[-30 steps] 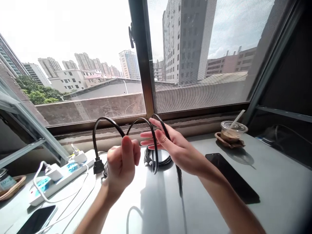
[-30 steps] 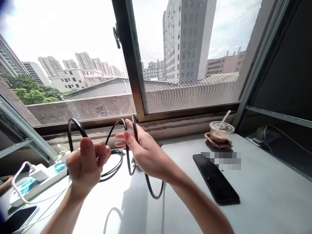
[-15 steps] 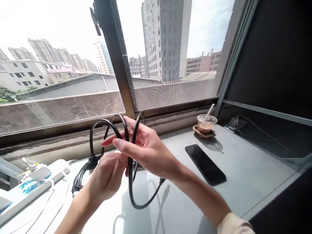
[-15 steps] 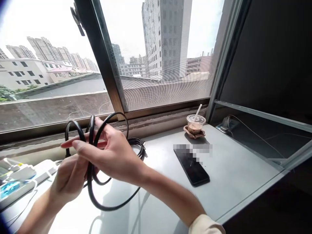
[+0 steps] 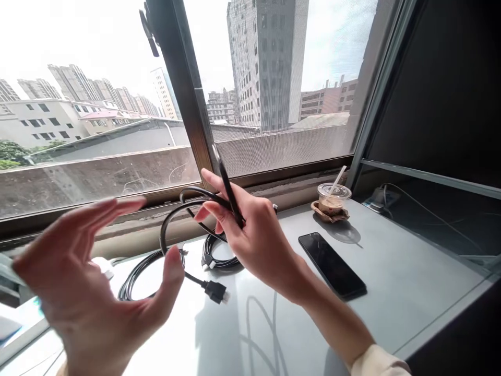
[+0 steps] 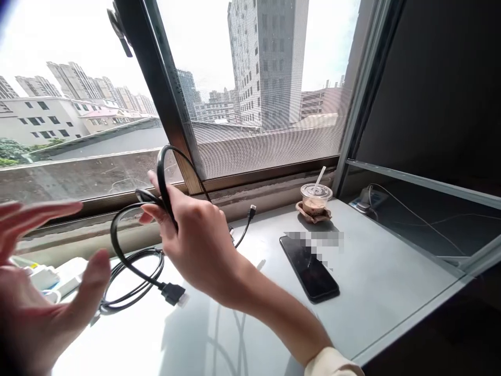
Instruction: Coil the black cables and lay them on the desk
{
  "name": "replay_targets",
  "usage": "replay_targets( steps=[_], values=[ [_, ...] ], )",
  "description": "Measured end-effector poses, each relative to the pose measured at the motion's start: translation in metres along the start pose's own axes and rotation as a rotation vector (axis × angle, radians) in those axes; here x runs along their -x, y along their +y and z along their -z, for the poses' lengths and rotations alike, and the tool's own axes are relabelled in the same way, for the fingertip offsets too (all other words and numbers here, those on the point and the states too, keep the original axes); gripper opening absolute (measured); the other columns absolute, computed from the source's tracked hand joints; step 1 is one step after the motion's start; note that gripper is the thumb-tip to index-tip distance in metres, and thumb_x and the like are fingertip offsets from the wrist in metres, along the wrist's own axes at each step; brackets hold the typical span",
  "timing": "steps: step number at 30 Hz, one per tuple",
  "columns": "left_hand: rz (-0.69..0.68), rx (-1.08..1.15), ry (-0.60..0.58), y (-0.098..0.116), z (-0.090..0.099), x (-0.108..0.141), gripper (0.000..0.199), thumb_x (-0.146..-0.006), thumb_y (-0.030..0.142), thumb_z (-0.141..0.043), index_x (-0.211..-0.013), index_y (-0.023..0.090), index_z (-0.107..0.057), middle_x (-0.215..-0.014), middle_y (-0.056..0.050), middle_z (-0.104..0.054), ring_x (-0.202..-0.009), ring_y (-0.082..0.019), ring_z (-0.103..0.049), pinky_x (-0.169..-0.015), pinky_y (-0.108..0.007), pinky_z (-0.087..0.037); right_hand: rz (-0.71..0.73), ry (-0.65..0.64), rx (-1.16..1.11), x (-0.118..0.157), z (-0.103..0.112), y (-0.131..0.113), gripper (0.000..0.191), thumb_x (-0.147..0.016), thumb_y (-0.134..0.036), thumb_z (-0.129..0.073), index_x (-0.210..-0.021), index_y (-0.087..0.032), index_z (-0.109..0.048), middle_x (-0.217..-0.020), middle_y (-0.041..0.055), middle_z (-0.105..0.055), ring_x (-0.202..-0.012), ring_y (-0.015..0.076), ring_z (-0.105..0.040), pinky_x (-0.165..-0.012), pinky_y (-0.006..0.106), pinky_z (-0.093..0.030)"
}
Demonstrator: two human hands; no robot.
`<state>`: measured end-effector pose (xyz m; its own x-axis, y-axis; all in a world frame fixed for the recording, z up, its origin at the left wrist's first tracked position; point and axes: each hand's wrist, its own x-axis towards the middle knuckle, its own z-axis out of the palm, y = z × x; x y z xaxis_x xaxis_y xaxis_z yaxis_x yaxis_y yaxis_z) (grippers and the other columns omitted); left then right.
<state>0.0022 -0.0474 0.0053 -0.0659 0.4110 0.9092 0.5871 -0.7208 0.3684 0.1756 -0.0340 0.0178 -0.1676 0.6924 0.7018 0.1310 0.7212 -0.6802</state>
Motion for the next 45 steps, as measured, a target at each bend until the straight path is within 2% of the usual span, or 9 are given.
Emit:
replay_targets(
  steps=[3,5,12,16,22,26,33,39,45],
  values=[
    [-0.248,-0.194,-0.078,-0.012,-0.008,-0.007,0.105,-0.055,0.031,-0.077,-0.145,0.039,-0.025,-0.146,-0.003,-0.034,-0.13,-0.036,-0.037,-0.108,-0.057,-0.032,0.049,-0.047,0.053,0.003,0.009,-0.007,0.039,-0.09,-0.034,-0.054,-0.126,-0.019,-0.056,-0.085,0.0005,-0.072,-0.069,0.0118,-0.065,-0.064,0.022,-0.047],
    [-0.183,-0.162,-0.108,-0.024,-0.015,-0.007,0.098,-0.063,0.03,-0.074,-0.146,0.039,-0.021,-0.148,-0.005,-0.034,-0.13,-0.035,-0.04,-0.105,-0.057,-0.035,0.094,-0.117,0.113,0.005,0.014,-0.01,0.034,-0.089,-0.039,-0.055,-0.117,-0.021,-0.063,-0.086,0.0001,-0.072,-0.069,0.0119,-0.066,-0.064,0.021,-0.046],
    [0.085,0.112,-0.048,-0.04,-0.03,-0.003,0.061,-0.078,0.023,-0.064,-0.135,0.031,-0.043,-0.126,-0.007,-0.055,-0.111,-0.023,-0.056,-0.094,-0.039,-0.046,0.283,-0.199,0.355,0.005,0.014,-0.003,0.03,-0.092,-0.038,-0.051,-0.109,-0.02,-0.067,-0.08,0.0004,-0.071,-0.065,0.0119,-0.064,-0.059,0.021,-0.042],
    [0.169,0.203,-0.103,-0.042,-0.024,-0.01,0.018,-0.084,0.033,-0.057,-0.081,0.018,-0.067,-0.083,-0.004,-0.068,-0.074,-0.016,-0.062,-0.069,-0.028,-0.05,0.324,-0.121,0.373,0.008,0.004,-0.003,0.025,-0.094,-0.028,-0.048,-0.11,-0.021,-0.066,-0.102,0.0011,-0.071,-0.084,0.0141,-0.067,-0.068,0.022,-0.046],
    [0.261,0.274,-0.037,-0.055,-0.019,-0.015,0.049,-0.074,0.029,-0.065,-0.032,0.017,-0.044,-0.031,0.003,-0.041,-0.028,-0.006,-0.037,-0.032,-0.022,-0.028,0.281,-0.071,0.385,0.008,-0.013,0.002,0.029,-0.095,-0.035,-0.044,-0.114,-0.024,-0.063,-0.107,0.0002,-0.07,-0.086,0.0141,-0.066,-0.076,0.023,-0.047],
    [0.463,0.462,0.086,-0.047,-0.024,-0.019,0.052,-0.068,0.025,-0.07,-0.031,0.019,-0.034,-0.028,0.006,-0.03,-0.023,-0.006,-0.028,-0.026,-0.023,-0.016,0.171,-0.063,0.337,0.002,-0.018,0.009,0.027,-0.095,-0.031,-0.044,-0.114,-0.022,-0.061,-0.083,-0.0018,-0.071,-0.07,0.0107,-0.063,-0.068,0.02,-0.044],
    [0.48,0.54,0.128,-0.028,-0.022,-0.021,0.052,-0.066,0.025,-0.073,-0.033,0.017,-0.033,-0.029,0.007,-0.029,-0.023,-0.003,-0.024,-0.028,-0.023,-0.01,0.086,0.086,0.266,-0.009,-0.009,0.02,0.021,-0.087,-0.035,-0.057,-0.103,-0.023,-0.064,-0.072,-0.0041,-0.068,-0.065,0.01,-0.064,-0.064,0.019,-0.044],
    [0.784,0.685,-0.08,-0.024,-0.015,-0.023,0.061,-0.079,0.041,-0.064,-0.034,0.017,-0.03,-0.023,0.007,-0.022,-0.019,-0.002,-0.02,-0.028,-0.022,-0.01,0.187,0.44,0.399,-0.016,-0.008,0.035,0.034,-0.084,-0.045,-0.058,-0.113,-0.027,-0.06,-0.09,-0.0003,-0.07,-0.07,0.0119,-0.064,-0.058,0.02,-0.047],
    [0.634,0.631,0.022,-0.018,-0.013,-0.018,0.06,-0.069,0.043,-0.073,-0.035,0.016,-0.033,-0.026,0.007,-0.028,-0.021,-0.002,-0.023,-0.026,-0.021,-0.009,0.159,0.368,0.405,-0.015,-0.011,0.035,0.026,-0.089,-0.026,-0.05,-0.113,-0.023,-0.059,-0.093,0.0003,-0.07,-0.077,0.0132,-0.067,-0.062,0.02,-0.049]
  ],
)
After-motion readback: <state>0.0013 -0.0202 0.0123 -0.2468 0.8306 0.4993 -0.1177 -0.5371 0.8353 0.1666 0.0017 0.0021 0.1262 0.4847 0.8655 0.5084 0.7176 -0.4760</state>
